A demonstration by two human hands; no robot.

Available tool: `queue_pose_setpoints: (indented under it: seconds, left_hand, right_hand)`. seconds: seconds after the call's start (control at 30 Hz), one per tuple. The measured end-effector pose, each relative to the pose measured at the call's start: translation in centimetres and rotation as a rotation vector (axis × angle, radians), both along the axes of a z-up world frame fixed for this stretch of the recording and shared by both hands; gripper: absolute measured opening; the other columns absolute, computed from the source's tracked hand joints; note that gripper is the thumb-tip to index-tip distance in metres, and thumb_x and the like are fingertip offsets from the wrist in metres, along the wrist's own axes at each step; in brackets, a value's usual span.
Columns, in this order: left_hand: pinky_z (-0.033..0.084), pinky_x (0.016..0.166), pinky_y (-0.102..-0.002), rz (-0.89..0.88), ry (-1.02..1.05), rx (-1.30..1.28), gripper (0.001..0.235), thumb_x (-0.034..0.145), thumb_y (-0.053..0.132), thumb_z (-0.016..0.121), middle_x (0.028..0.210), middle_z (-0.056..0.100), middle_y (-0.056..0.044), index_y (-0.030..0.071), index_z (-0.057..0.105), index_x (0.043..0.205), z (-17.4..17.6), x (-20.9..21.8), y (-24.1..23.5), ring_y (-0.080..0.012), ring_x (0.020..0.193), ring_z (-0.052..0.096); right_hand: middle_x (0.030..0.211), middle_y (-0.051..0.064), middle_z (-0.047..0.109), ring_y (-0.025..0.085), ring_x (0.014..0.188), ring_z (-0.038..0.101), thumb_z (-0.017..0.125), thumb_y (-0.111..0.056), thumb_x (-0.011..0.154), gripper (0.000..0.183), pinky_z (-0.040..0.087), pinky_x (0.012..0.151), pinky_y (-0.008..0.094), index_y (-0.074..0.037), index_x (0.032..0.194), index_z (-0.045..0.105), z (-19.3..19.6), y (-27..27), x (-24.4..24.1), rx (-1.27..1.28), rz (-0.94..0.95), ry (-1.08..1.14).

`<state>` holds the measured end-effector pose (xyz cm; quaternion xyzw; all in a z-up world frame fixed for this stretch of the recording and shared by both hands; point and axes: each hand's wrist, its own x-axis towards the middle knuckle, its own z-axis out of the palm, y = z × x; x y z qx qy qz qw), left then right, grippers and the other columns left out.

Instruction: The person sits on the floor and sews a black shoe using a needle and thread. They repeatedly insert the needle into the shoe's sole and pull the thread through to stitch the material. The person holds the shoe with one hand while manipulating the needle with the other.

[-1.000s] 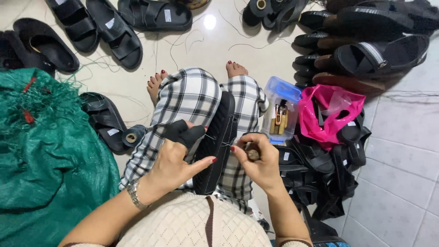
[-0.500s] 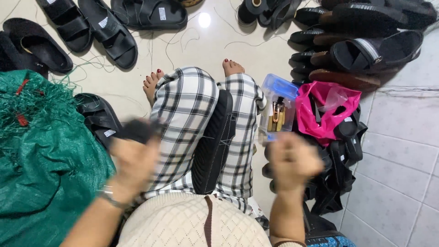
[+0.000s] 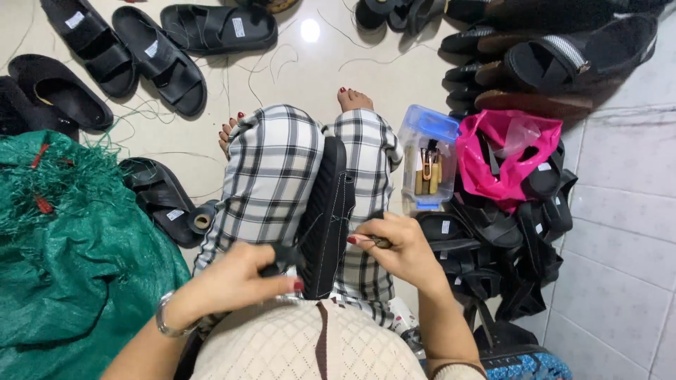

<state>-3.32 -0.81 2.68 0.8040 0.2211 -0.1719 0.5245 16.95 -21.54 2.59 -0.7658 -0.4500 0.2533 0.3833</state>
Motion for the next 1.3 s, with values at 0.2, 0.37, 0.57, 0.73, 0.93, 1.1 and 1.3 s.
queue_pose_setpoints:
  seconds: [0.2,0.37,0.57,0.73,0.93,1.1,1.3]
  left_hand:
    - [0.06,0.081,-0.041,0.235,-0.479,-0.988,0.029,0.09,0.007,0.07,0.106,0.078,-0.025,-0.004,0.073,0.117,-1.5,0.5,-0.5,-0.0289,0.094,0.075]
    - [0.061,0.076,-0.035,0.344,-0.587,-0.693,0.034,0.09,0.01,0.071,0.097,0.077,-0.016,-0.006,0.069,0.121,-1.1,1.8,-0.8,-0.0186,0.085,0.07]
    - [0.047,0.049,-0.039,0.085,-0.589,0.663,0.051,0.092,0.05,0.071,0.055,0.044,-0.009,0.004,0.068,0.069,-2.8,2.8,-2.3,-0.0315,0.052,0.056]
    - [0.047,0.052,-0.042,0.044,-0.519,0.674,0.058,0.095,0.051,0.064,0.052,0.042,-0.01,0.011,0.056,0.053,-4.5,0.5,-4.0,-0.0356,0.055,0.058]
    - [0.043,0.048,-0.029,-0.038,-0.216,-0.021,0.036,0.094,0.027,0.063,0.057,0.052,-0.002,0.008,0.061,0.064,-3.3,-2.1,-0.9,-0.015,0.049,0.047]
    - [0.048,0.057,-0.032,0.306,0.243,-0.288,0.027,0.084,0.012,0.069,0.068,0.074,-0.008,-0.001,0.087,0.099,-6.9,-7.1,11.5,-0.0184,0.06,0.055]
    - [0.047,0.094,-0.053,0.126,-0.196,0.922,0.068,0.08,0.038,0.076,0.143,0.052,-0.038,-0.003,0.065,0.134,1.6,2.8,8.4,-0.0476,0.114,0.06]
  right_hand:
    - [0.076,0.004,0.06,0.016,0.066,0.059,0.081,-0.016,0.085,0.022,0.052,0.065,0.029,-0.01,0.104,0.071,-0.3,1.1,-0.8,0.281,-0.248,0.208]
    - [0.067,0.013,0.07,0.039,0.06,0.068,0.077,-0.012,0.082,0.021,0.055,0.057,0.044,-0.006,0.102,0.074,0.6,-1.3,-3.0,-0.01,-0.024,-0.038]
    - [0.039,0.015,0.049,0.017,0.03,0.043,0.064,-0.008,0.092,0.028,0.04,0.031,0.028,0.013,0.075,0.067,-2.5,0.1,-1.3,0.691,-0.122,0.897]
    - [0.039,0.01,0.041,0.014,0.03,0.04,0.062,-0.01,0.096,0.025,0.036,0.033,0.025,0.009,0.079,0.064,-5.6,3.2,0.2,0.608,-0.411,0.851]
    - [0.069,-0.002,0.063,0.003,0.046,0.044,0.068,-0.014,0.093,0.006,0.032,0.04,0.018,-0.008,0.093,0.069,-2.9,3.4,3.2,0.342,-0.467,0.769]
    - [0.105,0.017,0.056,0.029,0.079,0.056,0.069,-0.006,0.09,0.048,0.049,0.069,0.039,-0.008,0.137,0.056,-1.0,-1.3,5.8,-0.206,-0.339,-0.375]
    - [0.067,-0.001,0.038,0.016,0.05,0.037,0.069,-0.015,0.089,0.049,0.032,0.046,0.031,-0.023,0.137,0.064,2.7,0.6,2.1,-0.13,0.289,-0.47]
